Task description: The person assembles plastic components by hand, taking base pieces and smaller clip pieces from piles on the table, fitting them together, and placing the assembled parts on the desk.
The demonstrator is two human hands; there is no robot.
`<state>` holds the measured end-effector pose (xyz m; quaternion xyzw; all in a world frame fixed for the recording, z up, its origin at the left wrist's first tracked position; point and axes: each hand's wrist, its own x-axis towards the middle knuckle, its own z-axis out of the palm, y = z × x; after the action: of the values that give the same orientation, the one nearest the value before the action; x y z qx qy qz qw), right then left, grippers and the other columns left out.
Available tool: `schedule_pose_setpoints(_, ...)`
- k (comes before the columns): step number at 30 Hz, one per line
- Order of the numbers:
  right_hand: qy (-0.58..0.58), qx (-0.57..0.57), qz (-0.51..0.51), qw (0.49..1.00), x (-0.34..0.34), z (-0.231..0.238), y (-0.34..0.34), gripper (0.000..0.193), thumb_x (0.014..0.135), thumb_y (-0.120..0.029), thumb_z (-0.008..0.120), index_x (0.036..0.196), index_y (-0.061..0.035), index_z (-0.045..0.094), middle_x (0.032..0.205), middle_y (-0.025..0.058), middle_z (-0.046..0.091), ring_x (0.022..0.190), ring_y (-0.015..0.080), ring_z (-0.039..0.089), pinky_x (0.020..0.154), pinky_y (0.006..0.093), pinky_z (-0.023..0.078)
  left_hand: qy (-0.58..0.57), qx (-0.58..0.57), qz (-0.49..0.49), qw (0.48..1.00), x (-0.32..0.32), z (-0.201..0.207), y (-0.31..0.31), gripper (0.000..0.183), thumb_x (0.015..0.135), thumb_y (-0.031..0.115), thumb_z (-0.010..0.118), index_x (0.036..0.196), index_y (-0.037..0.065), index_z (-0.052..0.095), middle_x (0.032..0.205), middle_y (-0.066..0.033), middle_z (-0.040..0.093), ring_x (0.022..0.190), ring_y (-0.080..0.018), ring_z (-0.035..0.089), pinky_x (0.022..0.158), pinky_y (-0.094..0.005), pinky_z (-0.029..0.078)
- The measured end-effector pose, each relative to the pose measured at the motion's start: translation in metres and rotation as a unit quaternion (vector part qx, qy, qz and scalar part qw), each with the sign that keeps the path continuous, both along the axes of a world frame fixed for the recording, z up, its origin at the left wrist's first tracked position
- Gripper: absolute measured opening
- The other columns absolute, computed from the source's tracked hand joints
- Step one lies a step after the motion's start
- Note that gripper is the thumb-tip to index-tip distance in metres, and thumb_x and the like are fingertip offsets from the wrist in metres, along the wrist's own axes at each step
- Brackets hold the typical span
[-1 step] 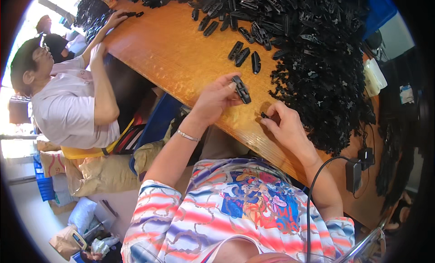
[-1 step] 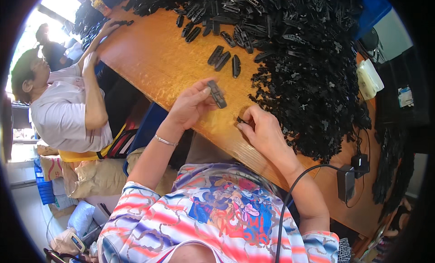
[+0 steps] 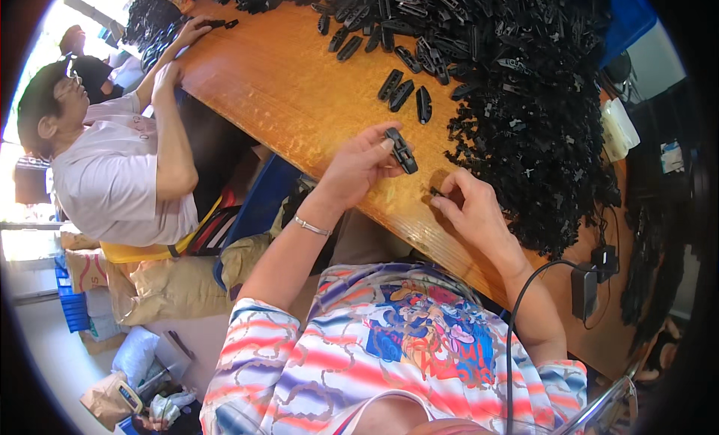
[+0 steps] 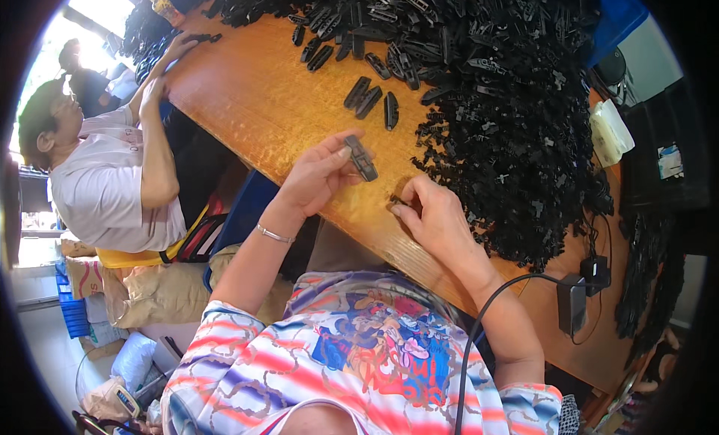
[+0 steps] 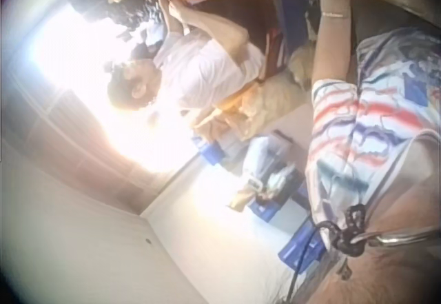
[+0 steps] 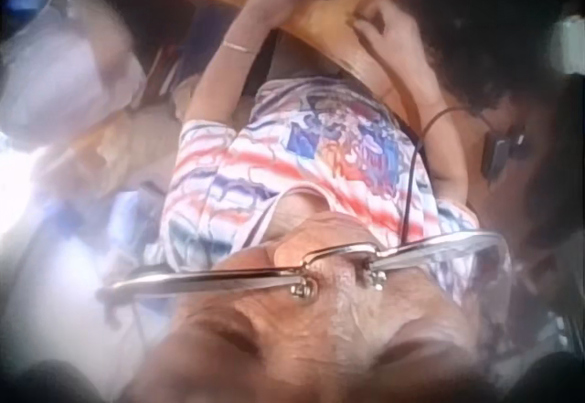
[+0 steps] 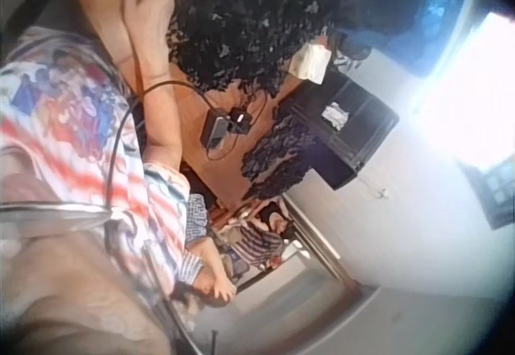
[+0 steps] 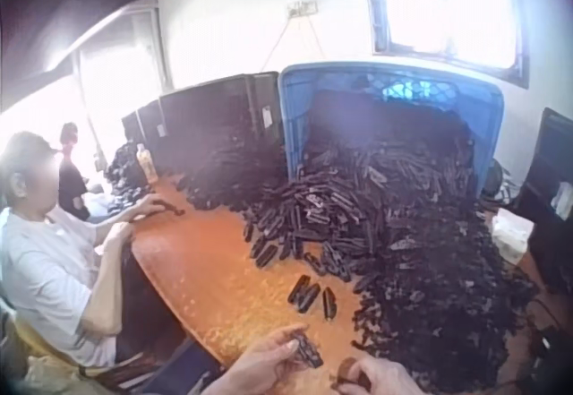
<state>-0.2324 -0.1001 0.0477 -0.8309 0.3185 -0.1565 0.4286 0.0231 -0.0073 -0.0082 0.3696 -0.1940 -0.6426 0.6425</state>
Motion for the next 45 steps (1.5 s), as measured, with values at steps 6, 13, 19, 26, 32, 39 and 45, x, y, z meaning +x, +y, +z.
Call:
schedule_pose_setpoints(6,-0.031,-0.001,-0.027,0.999,0.011,0.001,-0.002,0.02,0.093,-0.008,0.085,0.094,-0.0002,0.066,0.081,0.0138,0.067,0.066,0.0254,0.065,0.063,0.0384,0.052,-0.093,0.028,-0.008,0.995,-0.01,0.018,-0.004,0.05,0.113,0.014,0.066,0.16,0.007,0.051,0.135,-0.0106,0.073,0.116,-0.0157,0.074,0.095,-0.0295,0.062)
schedule_pose_setpoints(13,-0.096,-0.029,-0.042,0.994,0.009,-0.011,-0.007,0.017,0.093,-0.005,0.085,0.096,-0.0002,0.069,0.086,0.0122,0.069,0.067,0.0239,0.065,0.062,0.0365,0.052,-0.252,0.006,-0.053,0.966,-0.016,0.012,-0.006,0.046,0.11,0.005,0.066,0.155,0.005,0.054,0.128,-0.0069,0.073,0.11,-0.0116,0.07,0.09,-0.0275,0.059)
schedule_pose_setpoints(19,-0.109,-0.007,-0.057,0.992,0.004,-0.015,-0.007,0.016,0.093,-0.002,0.085,0.098,0.0007,0.07,0.087,0.0103,0.069,0.069,0.0173,0.066,0.064,0.0323,0.053,-0.511,-0.038,-0.137,0.848,-0.028,0.029,-0.022,0.039,0.106,0.002,0.064,0.144,0.004,0.064,0.113,-0.0094,0.072,0.1,-0.0204,0.069,0.088,-0.0348,0.056)
schedule_pose_setpoints(26,-0.104,-0.014,-0.059,0.993,-0.002,-0.022,-0.006,0.016,0.093,-0.002,0.085,0.099,0.0003,0.071,0.088,0.0101,0.069,0.07,0.0168,0.066,0.065,0.0315,0.054,-0.653,-0.195,-0.105,0.724,-0.035,0.008,-0.028,0.04,0.098,0.001,0.066,0.138,0.004,0.071,0.119,-0.017,0.07,0.122,-0.0388,0.063,0.108,-0.0468,0.05)
schedule_pose_setpoints(32,-0.082,-0.019,-0.035,0.996,-0.001,-0.026,-0.003,0.014,0.094,0.002,0.083,0.1,0.0012,0.07,0.095,0.0076,0.07,0.081,0.0134,0.067,0.07,0.0276,0.054,-0.526,-0.057,-0.031,0.848,-0.033,0.017,-0.006,0.038,0.092,0.007,0.079,0.13,0.005,0.073,0.116,-0.0149,0.07,0.114,-0.0382,0.065,0.1,-0.0451,0.054)
schedule_pose_setpoints(39,-0.134,-0.022,-0.023,0.99,0.013,-0.031,-0.003,0.014,0.092,0.0,0.084,0.099,-0.0005,0.072,0.092,0.0111,0.07,0.072,0.0234,0.068,0.064,0.0347,0.053,-0.749,-0.025,0.084,0.657,-0.062,0.02,0.035,0.031,0.082,0.013,0.089,0.108,0.005,0.074,0.103,-0.0131,0.066,0.1,-0.0365,0.063,0.086,-0.0465,0.054)
schedule_pose_setpoints(45,-0.131,-0.109,0.049,0.984,0.021,-0.027,-0.009,0.014,0.09,0.002,0.081,0.098,-0.0018,0.071,0.097,0.0138,0.071,0.087,0.0355,0.073,0.071,0.0417,0.058,-0.74,-0.044,0.086,0.665,-0.049,0.01,0.024,0.024,0.082,0.011,0.088,0.103,0.007,0.079,0.101,-0.0118,0.065,0.099,-0.0367,0.063,0.086,-0.0471,0.054)
